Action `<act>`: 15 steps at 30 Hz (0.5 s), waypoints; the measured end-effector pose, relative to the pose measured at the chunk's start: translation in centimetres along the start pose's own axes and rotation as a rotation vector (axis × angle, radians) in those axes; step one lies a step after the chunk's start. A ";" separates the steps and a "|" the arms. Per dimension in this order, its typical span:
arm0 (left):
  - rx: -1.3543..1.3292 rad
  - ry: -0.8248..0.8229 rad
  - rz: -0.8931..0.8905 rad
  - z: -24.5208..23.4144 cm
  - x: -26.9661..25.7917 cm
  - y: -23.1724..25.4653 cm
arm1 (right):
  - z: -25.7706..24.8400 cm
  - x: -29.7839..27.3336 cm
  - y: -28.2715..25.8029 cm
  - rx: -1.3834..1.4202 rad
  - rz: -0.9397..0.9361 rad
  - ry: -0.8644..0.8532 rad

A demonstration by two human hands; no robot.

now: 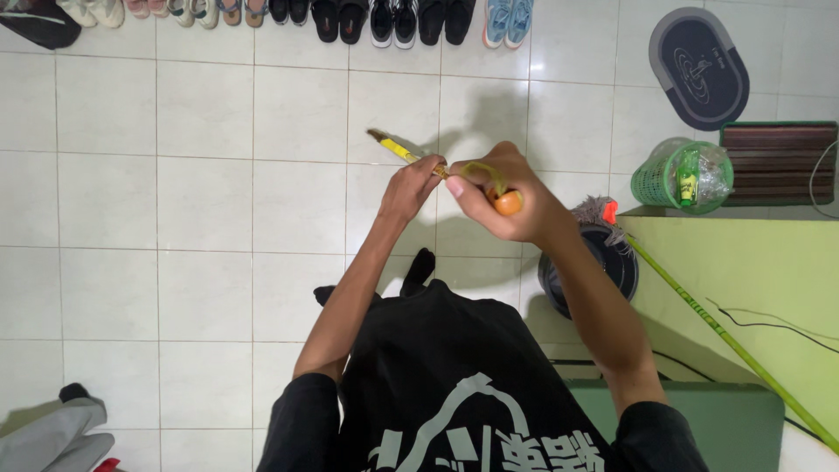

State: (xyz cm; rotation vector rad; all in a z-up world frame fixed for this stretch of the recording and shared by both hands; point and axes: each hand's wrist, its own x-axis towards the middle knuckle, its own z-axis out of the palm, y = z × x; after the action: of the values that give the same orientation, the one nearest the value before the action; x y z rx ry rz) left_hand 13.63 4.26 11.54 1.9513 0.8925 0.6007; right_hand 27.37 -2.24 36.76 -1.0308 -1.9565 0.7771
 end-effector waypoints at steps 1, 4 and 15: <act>0.020 0.013 0.047 -0.3 -0.2 0.2 | -0.4 -0.1 -0.4 0.003 0.002 0.001; 0.091 0.015 0.106 -1.3 -0.4 1.2 | -1.8 -0.5 -1.4 0.034 0.117 -0.014; 0.173 -0.263 0.010 -1.0 -3.1 1.6 | -2.4 -1.1 0.2 0.701 0.190 0.365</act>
State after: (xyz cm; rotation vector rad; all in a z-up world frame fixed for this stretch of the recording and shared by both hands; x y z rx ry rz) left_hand 11.52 1.78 13.29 2.1313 0.7898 0.2691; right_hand 29.90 -2.75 37.45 -0.8458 -1.1483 1.1735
